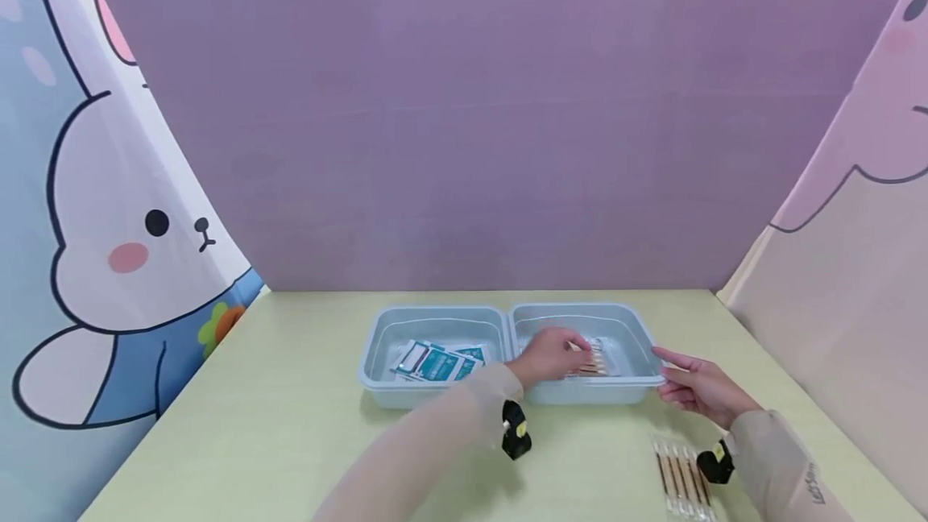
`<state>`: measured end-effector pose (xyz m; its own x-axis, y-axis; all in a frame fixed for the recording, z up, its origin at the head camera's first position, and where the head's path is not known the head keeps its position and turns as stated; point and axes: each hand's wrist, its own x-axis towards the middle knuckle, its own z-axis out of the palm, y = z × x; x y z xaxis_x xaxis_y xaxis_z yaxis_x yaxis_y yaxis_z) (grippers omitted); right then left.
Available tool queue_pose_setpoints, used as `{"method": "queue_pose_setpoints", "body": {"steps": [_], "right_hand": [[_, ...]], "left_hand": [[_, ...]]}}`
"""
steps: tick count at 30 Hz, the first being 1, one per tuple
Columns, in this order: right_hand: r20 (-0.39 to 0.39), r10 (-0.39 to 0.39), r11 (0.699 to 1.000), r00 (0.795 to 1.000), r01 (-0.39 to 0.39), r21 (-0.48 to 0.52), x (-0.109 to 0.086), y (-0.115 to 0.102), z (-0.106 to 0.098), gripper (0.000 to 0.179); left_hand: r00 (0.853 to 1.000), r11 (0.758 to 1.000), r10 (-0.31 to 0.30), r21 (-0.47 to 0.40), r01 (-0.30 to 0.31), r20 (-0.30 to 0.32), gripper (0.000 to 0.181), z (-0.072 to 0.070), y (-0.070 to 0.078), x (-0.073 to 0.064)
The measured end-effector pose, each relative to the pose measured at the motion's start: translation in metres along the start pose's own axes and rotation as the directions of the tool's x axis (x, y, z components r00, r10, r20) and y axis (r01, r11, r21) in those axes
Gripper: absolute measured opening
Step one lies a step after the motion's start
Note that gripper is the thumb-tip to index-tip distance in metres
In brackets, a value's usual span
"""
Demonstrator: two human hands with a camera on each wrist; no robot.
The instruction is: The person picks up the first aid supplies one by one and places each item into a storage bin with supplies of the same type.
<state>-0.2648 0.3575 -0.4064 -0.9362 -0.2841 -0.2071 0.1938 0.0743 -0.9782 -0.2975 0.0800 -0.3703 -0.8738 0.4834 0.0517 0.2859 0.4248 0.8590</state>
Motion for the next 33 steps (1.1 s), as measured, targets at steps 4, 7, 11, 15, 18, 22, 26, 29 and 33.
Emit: {"method": "queue_pose_setpoints", "body": {"steps": [4, 7, 11, 15, 18, 22, 26, 29, 33], "right_hand": [[0.002, 0.003, 1.000, 1.000, -0.003, -0.002, -0.001, 0.000, -0.002, 0.035], [0.006, 0.003, 1.000, 1.000, -0.003, -0.001, 0.001, 0.000, -0.001, 0.034], [0.019, -0.010, 1.000, 1.000, 0.010, -0.001, 0.004, 0.000, -0.001, 0.034], [0.030, -0.015, 1.000, 0.999, 0.015, 0.003, 0.004, 0.000, -0.004, 0.035], [0.035, -0.018, 1.000, 0.999, 0.018, 0.013, 0.001, 0.000, -0.006, 0.036], [0.048, -0.026, 0.999, 0.998, 0.025, 0.021, -0.002, 0.000, -0.008, 0.036], [0.054, -0.027, 0.999, 0.998, 0.025, 0.021, -0.002, -0.002, -0.008, 0.035], [0.055, -0.028, 0.999, 0.998, 0.027, 0.019, -0.002, -0.002, -0.009, 0.036], [0.061, -0.025, 1.000, 0.998, 0.025, 0.010, -0.003, -0.002, -0.010, 0.037]], "left_hand": [[0.991, 0.980, 0.107, 0.158, -0.120, 0.085, 0.011, 0.020, 0.010, -0.013], [0.973, 0.933, 0.178, 0.290, -0.215, 0.149, 0.011, 0.030, 0.014, -0.021], [0.964, 0.883, 0.166, 0.405, -0.239, 0.207, 0.012, 0.046, 0.015, -0.026], [0.968, 0.829, 0.112, 0.515, -0.216, 0.225, 0.011, 0.066, 0.012, -0.027], [0.959, 0.788, 0.061, 0.576, -0.216, 0.276, 0.013, 0.083, 0.010, -0.028], [0.903, 0.734, 0.015, 0.608, -0.302, 0.430, 0.027, 0.100, 0.009, -0.031], [0.800, 0.670, 0.001, 0.593, -0.446, 0.600, 0.043, 0.108, 0.009, -0.036], [0.717, 0.641, -0.010, 0.555, -0.530, 0.697, 0.047, 0.112, 0.010, -0.037], [0.654, 0.593, -0.033, 0.541, -0.596, 0.756, 0.050, 0.117, 0.014, -0.036]]}}
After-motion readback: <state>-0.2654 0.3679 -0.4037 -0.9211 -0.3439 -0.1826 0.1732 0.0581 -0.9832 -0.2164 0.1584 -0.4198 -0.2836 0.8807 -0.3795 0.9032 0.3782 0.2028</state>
